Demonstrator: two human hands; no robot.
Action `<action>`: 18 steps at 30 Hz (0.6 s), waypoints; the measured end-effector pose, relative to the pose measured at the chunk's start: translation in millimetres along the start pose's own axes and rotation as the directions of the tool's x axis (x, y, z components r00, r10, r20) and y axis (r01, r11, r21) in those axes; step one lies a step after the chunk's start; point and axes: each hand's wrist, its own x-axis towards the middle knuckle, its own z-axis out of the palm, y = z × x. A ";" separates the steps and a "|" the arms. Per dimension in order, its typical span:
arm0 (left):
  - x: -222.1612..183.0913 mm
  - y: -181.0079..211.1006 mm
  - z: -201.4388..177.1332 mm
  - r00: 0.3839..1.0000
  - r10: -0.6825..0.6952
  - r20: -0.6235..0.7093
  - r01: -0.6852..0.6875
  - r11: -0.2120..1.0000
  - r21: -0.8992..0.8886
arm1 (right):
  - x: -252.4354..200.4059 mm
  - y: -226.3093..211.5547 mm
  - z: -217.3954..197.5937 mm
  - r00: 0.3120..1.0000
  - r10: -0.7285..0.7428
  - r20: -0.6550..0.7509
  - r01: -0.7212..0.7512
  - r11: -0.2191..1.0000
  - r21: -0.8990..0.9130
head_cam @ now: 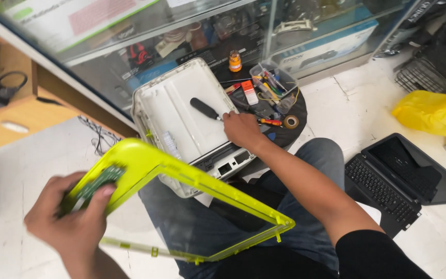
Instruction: Screwing a circuit board onto a scanner frame and then fitting the frame onto the scanner body.
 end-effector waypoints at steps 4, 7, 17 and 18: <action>-13.8 -10.7 -14.9 0.988 -0.148 -0.042 0.151 0.985 0.082 | 1.9 14.2 -21.5 0.994 -0.002 0.110 -0.041 0.921 0.388; -19.2 -5.9 -23.8 0.980 -0.198 -0.016 0.197 0.965 0.172 | 1.2 28.8 -35.3 0.977 0.132 0.165 -0.210 0.690 0.692; -38.1 1.2 -55.7 0.850 -0.526 -0.027 0.463 0.721 0.515 | 5.4 141.9 15.9 0.843 0.498 -0.203 -0.246 0.692 0.679; -35.8 0.0 -58.3 0.852 -0.523 -0.032 0.463 0.723 0.513 | 6.4 146.5 29.5 0.843 0.496 -0.210 -0.239 0.694 0.679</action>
